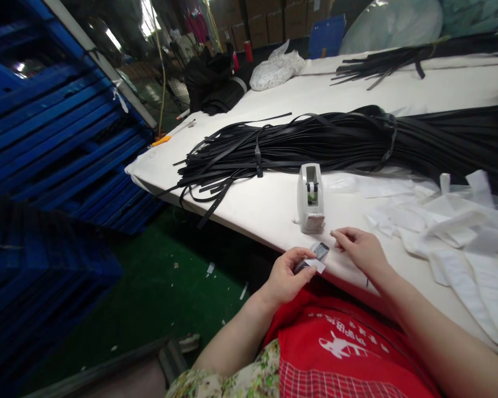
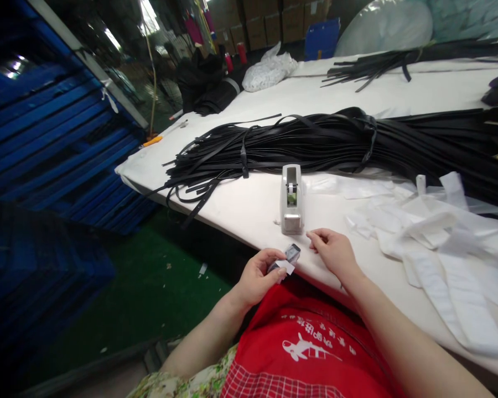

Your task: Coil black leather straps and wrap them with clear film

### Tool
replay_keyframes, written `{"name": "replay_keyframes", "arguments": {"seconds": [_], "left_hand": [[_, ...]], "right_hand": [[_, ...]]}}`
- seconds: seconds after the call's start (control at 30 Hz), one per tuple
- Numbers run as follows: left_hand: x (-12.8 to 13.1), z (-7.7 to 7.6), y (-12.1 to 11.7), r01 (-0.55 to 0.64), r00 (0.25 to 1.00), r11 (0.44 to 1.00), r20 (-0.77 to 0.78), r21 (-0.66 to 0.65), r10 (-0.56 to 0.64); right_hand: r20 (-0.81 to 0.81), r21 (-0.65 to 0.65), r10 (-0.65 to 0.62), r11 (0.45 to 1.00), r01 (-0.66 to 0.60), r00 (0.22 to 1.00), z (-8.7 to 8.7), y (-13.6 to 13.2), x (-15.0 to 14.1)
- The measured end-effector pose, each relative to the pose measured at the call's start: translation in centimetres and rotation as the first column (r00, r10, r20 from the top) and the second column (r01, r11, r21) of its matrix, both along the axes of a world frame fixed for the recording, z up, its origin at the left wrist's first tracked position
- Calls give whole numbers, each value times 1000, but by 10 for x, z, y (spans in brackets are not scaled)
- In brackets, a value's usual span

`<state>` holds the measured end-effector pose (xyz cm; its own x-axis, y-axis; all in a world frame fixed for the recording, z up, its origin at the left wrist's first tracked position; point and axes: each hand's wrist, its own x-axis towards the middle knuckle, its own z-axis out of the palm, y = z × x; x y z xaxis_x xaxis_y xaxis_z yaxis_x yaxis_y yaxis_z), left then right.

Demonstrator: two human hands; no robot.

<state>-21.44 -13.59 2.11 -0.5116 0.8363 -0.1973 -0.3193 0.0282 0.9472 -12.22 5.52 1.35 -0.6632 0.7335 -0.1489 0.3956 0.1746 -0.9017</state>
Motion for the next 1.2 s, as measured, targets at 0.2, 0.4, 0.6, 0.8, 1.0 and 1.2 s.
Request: {"name": "replay_keyframes", "arguments": {"seconds": [0.2, 0.4, 0.6, 0.8, 1.0, 1.2], "left_hand": [[6, 0, 13, -4, 999, 999, -55, -45, 1], [12, 5, 24, 39, 991, 996, -122, -74, -48], [16, 9, 25, 23, 985, 996, -166, -86, -38], [18, 8, 25, 32, 982, 996, -181, -85, -47], [19, 6, 25, 45, 990, 995, -132, -89, -56], [23, 8, 26, -94, 942, 988, -334, -126, 47]], "right_hand": [[-19, -131, 294, 947, -294, 956, 49, -22, 46], [-84, -300, 357, 882, -365, 931, 44, -40, 50], [-71, -327, 352, 875, -355, 933, 34, -38, 49], [-36, -403, 315, 864, -302, 948, 18, -40, 48], [-62, -469, 263, 844, -260, 963, 12, -42, 49], [-204, -546, 246, 775, -319, 948, 14, -43, 49]]}}
